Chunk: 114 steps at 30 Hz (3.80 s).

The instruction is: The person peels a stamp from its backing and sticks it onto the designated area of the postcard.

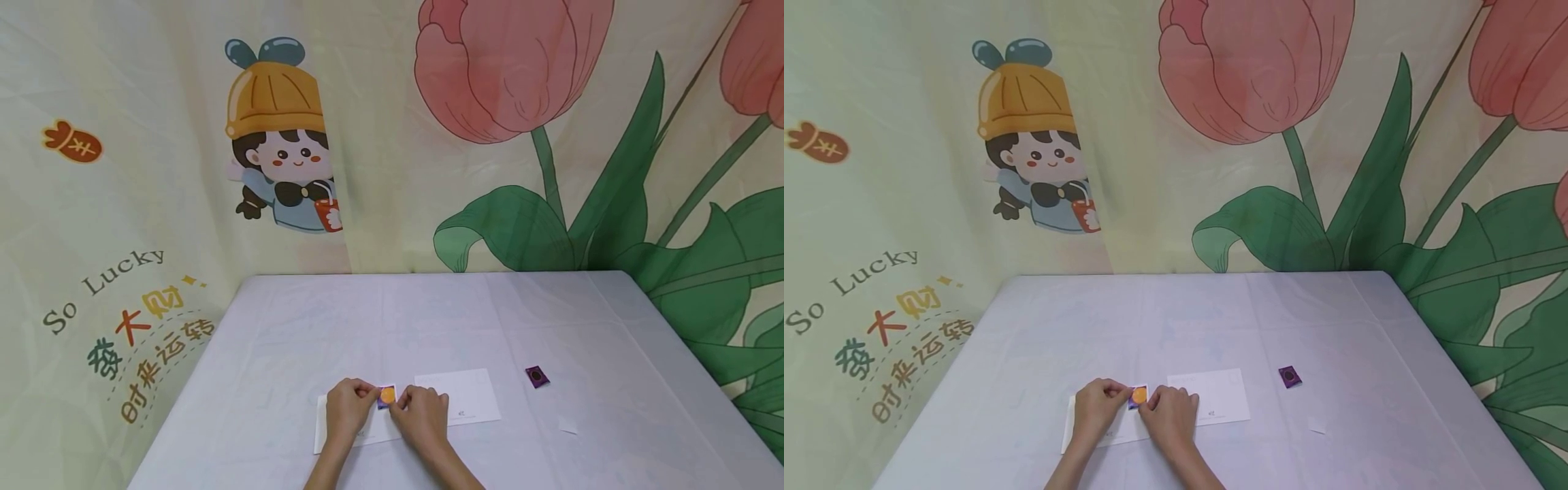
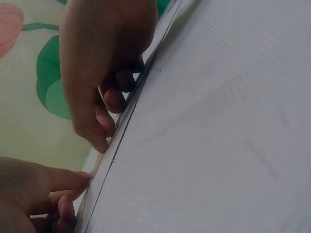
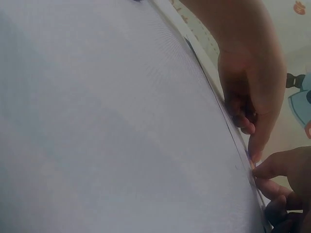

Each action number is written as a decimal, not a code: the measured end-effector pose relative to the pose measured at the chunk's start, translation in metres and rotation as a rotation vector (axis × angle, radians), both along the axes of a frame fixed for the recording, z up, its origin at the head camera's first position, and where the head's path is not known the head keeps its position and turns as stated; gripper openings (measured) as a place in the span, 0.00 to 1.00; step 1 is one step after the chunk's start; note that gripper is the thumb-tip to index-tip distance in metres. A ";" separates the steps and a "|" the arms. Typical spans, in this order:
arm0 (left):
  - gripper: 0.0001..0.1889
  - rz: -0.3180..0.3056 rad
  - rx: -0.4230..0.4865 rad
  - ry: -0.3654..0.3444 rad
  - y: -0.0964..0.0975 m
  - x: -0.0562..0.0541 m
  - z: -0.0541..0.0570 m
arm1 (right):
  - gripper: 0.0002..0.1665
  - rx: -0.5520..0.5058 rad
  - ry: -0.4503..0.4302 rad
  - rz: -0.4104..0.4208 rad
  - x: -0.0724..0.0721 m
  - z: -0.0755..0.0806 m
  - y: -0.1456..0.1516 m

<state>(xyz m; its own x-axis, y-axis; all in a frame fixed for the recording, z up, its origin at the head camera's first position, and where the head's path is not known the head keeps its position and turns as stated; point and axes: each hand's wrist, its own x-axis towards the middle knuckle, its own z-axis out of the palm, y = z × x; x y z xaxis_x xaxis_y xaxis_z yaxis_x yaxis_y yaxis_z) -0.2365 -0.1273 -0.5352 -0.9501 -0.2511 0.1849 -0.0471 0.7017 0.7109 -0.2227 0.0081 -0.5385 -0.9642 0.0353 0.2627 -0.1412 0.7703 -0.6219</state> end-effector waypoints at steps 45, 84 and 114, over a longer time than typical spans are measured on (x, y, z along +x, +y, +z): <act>0.07 0.051 -0.011 0.008 0.001 -0.001 0.002 | 0.20 0.014 0.038 -0.010 0.001 -0.004 0.002; 0.39 -0.280 -0.500 0.003 -0.061 0.059 0.000 | 0.42 0.224 0.009 0.380 0.027 -0.003 -0.015; 0.39 -0.340 -0.529 -0.025 -0.065 0.066 -0.012 | 0.45 0.542 -0.007 0.313 0.030 -0.017 -0.023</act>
